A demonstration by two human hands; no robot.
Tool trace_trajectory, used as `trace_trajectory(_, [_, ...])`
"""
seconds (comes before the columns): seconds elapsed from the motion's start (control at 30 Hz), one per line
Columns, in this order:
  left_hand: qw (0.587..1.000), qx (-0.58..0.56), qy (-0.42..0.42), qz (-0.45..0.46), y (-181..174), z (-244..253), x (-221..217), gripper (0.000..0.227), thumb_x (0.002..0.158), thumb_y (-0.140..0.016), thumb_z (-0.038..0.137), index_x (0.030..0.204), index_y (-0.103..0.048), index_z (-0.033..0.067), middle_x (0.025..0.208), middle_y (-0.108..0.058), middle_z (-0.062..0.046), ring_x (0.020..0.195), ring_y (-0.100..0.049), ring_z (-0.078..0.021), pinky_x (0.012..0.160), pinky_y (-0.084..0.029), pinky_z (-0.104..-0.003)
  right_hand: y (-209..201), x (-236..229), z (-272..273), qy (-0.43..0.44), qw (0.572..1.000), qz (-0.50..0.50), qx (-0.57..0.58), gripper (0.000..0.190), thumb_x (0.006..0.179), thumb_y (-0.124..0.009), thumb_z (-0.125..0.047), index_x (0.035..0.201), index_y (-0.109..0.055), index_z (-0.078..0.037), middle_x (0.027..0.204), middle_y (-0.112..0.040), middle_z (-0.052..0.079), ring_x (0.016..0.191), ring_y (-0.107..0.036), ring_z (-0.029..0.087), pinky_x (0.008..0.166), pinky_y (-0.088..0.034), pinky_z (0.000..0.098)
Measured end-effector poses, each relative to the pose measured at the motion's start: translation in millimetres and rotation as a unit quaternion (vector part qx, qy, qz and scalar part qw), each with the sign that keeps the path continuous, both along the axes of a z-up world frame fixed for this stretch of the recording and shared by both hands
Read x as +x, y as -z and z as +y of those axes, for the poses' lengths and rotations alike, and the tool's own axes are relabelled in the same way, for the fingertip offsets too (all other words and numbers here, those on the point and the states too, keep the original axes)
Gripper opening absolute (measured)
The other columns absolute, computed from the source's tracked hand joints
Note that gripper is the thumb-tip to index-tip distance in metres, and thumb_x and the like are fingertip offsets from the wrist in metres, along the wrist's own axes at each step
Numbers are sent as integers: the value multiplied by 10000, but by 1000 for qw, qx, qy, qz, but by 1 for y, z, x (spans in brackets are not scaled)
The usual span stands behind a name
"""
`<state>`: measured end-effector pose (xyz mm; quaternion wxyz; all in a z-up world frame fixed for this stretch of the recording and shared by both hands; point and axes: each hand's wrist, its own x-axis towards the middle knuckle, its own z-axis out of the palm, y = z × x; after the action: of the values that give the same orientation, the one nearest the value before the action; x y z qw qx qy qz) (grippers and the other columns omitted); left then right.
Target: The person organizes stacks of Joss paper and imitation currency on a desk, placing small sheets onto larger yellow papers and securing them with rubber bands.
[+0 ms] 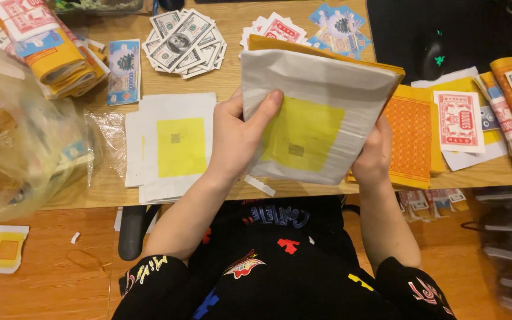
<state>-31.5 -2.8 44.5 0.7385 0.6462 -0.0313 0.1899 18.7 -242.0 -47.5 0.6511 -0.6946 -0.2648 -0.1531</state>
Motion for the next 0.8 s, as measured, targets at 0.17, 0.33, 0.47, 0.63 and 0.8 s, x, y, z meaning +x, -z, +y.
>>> trace_trajectory(0.17, [1000, -2, -14, -6, 24, -4, 9, 151, 884, -742, 238, 873, -764, 89, 1020, -647, -45, 999, -564, -97, 902, -495, -331, -21, -11, 22, -9, 998, 20, 53, 522, 998, -281, -422, 1199, -566, -34, 965, -586, 71, 891, -544, 122, 886, -495, 352])
trace_trajectory(0.33, [1000, 18, -8, -22, 11, -4, 0, 139, 895, -733, 215, 932, -754, 83, 959, -644, -46, 945, -586, -94, 855, -507, -312, -36, -18, 22, 50, 998, -26, -42, 230, 1005, -510, -58, 1204, -571, 39, 995, -594, 80, 891, -544, 165, 876, -489, 398])
trace_trajectory(0.47, [994, -49, 59, 74, -11, 4, -10, 875, 766, -768, 216, 1492, -280, 177, 957, -702, -92, 794, -637, -111, 736, -540, -242, -35, -27, 24, 98, 988, 107, 51, 333, 965, -564, -151, 1267, -542, -14, 1181, -618, 71, 1077, -577, 167, 972, -496, 322])
trace_trajectory(0.63, [980, 72, 128, 137, 4, 10, -8, 267, 821, -670, 354, 886, -722, 100, 868, -732, 27, 803, -625, -45, 710, -532, -246, -30, -24, 21, 90, 990, 95, 50, 227, 974, -560, -184, 1144, -583, -35, 1067, -615, 31, 978, -568, 134, 889, -481, 287])
trace_trajectory(0.8, [985, 60, 114, 118, 1, 6, -12, 264, 836, -672, 342, 888, -720, 88, 869, -741, 12, 814, -652, -62, 713, -549, -256, -31, -25, 22, 85, 991, 81, 66, 323, 992, -515, -171, 1281, -527, -28, 1184, -600, 63, 1092, -575, 181, 963, -495, 319])
